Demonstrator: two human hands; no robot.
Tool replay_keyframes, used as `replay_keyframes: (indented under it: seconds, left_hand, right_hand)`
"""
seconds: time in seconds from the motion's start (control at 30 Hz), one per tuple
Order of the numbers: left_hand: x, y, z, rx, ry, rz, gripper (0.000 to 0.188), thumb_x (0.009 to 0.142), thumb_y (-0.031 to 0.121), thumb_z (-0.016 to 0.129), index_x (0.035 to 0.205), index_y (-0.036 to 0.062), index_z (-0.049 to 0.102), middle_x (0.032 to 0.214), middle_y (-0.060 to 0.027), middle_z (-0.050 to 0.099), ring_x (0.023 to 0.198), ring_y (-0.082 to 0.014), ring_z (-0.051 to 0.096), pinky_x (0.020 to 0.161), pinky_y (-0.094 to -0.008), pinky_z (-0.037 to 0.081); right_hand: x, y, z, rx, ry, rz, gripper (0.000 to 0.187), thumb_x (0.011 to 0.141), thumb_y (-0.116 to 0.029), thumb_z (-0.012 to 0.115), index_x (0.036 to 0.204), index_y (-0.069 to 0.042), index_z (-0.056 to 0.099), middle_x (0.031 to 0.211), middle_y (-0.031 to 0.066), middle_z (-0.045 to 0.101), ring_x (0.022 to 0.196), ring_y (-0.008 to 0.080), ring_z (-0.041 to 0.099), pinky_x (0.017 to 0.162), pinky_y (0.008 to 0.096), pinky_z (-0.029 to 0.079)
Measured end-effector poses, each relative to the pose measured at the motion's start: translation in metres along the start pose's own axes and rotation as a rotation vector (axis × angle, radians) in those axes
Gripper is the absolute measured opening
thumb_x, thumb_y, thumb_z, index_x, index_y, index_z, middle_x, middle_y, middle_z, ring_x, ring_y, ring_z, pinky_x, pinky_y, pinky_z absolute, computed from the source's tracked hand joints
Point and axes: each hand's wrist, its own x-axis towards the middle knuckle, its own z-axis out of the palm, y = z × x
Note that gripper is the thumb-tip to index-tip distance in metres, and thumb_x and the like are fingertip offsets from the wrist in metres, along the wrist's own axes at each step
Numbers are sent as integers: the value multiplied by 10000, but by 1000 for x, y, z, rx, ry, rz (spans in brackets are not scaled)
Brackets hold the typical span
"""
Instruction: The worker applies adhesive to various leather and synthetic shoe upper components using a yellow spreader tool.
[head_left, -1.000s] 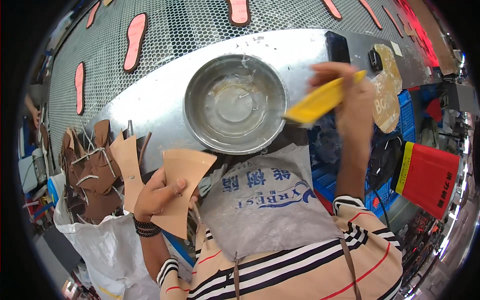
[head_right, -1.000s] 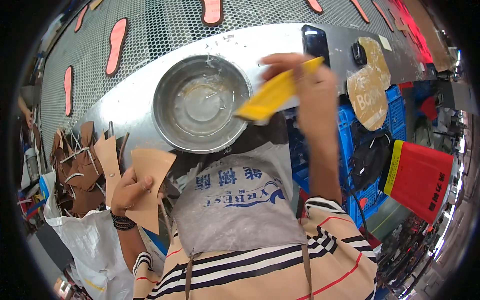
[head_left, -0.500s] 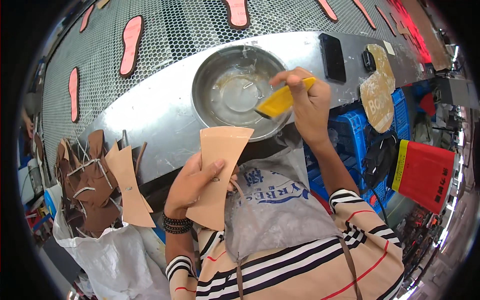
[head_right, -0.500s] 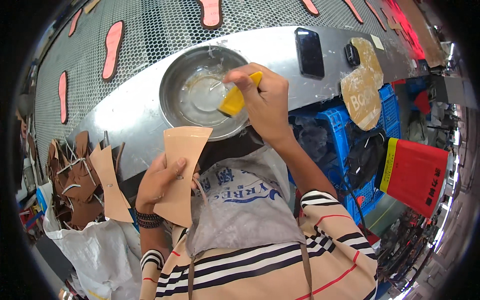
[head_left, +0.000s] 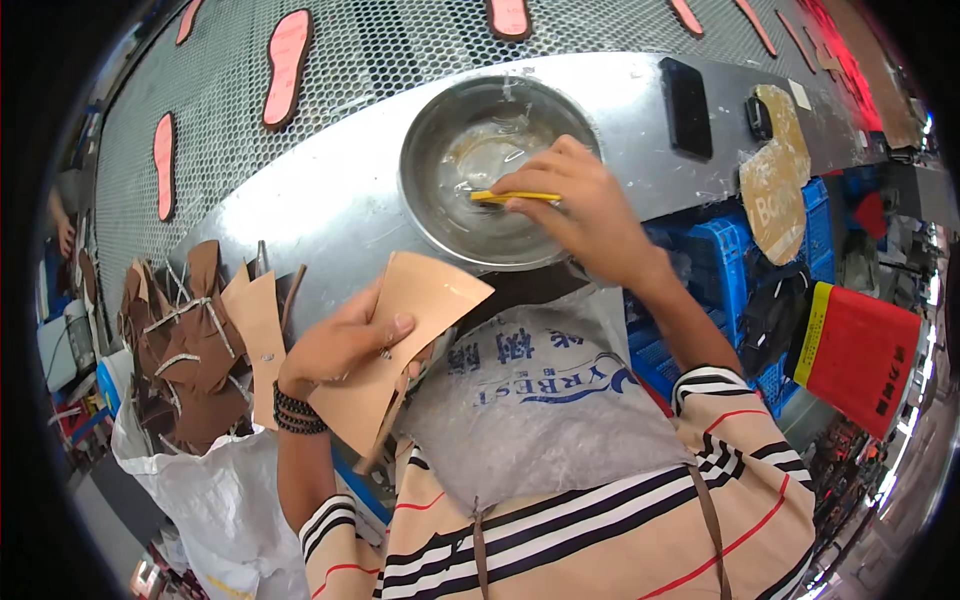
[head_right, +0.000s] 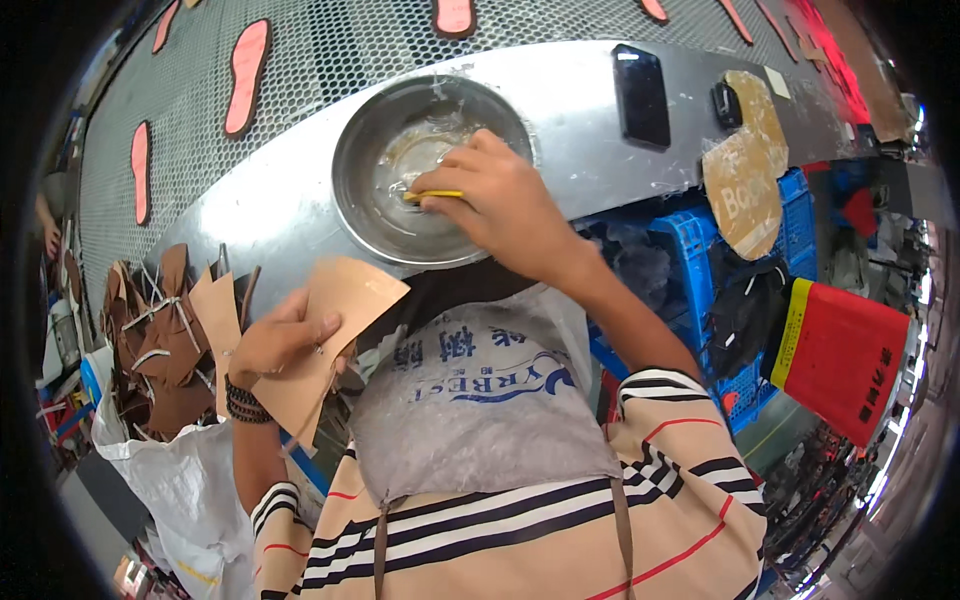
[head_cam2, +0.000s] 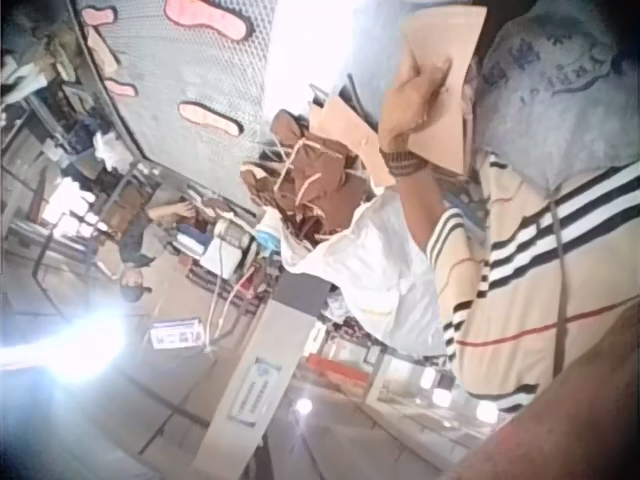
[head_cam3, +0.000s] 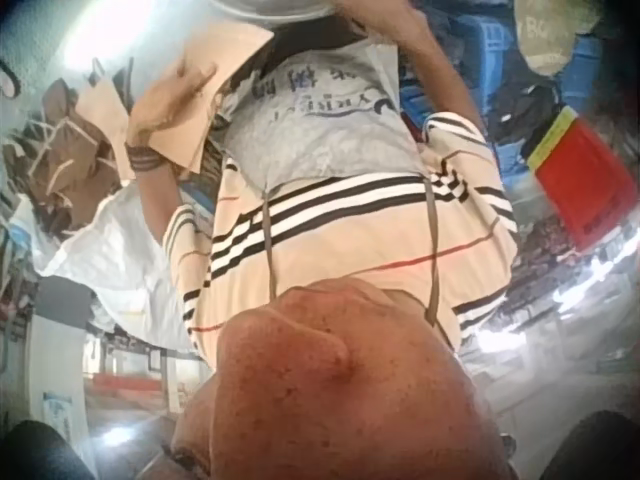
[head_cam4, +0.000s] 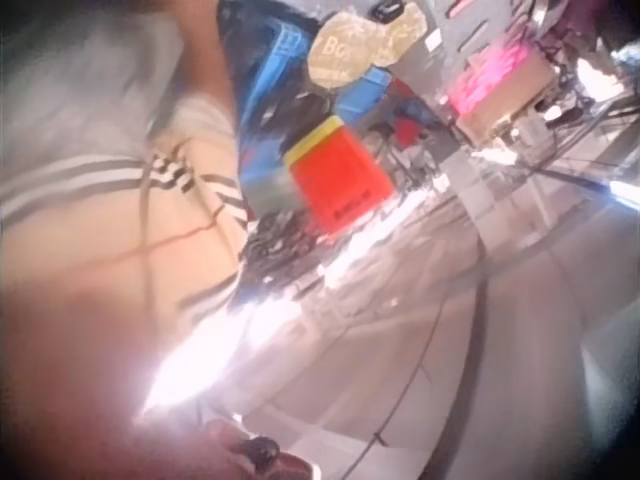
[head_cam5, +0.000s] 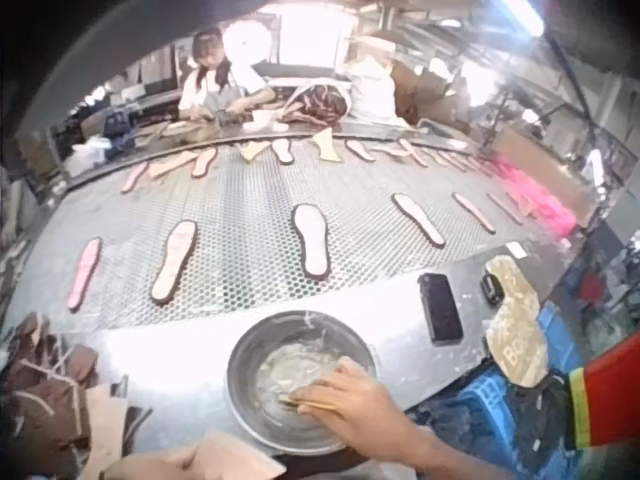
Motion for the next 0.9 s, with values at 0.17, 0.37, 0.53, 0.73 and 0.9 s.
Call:
replay_keyframes:
  seconds: [0.17,0.37,0.53,0.73,0.9]
  left_hand:
    - [2,9,-2,38,-18,-33,571,1044,217,594,1519,78,310,967,-101,642,777,-135,668,627,-256,576]
    - [-3,-1,-13,-6,88,86,432,999,186,646,1345,0,466,1020,-130,665,780,-154,697,625,-272,594]
    - [-15,-13,21,-161,506,431,379,885,111,726,1182,-38,542,1023,-137,685,803,-152,697,625,-280,616]
    - [-16,-31,30,-173,717,497,311,899,69,681,1172,-37,575,1076,-167,713,788,-139,693,637,-262,607]
    - [-10,-52,28,-221,738,475,315,902,89,699,1175,-22,586,1022,-137,729,774,-144,705,648,-263,604]
  right_hand:
    - [8,1,-10,17,6,-42,124,878,-121,726,986,-62,748,951,50,720,860,266,572,818,368,483]
    - [8,-6,-21,45,11,-7,126,879,-118,722,982,-50,744,947,69,722,867,266,578,815,375,482]
    - [6,-1,-11,102,72,47,126,887,-108,716,980,-29,744,952,85,727,869,270,599,806,369,487]
    - [13,-4,-6,67,147,69,143,905,-130,719,995,-21,746,937,113,732,872,258,655,804,350,506]
    - [13,-40,4,407,271,146,134,910,-123,703,986,-18,739,936,118,738,842,242,686,756,348,530]
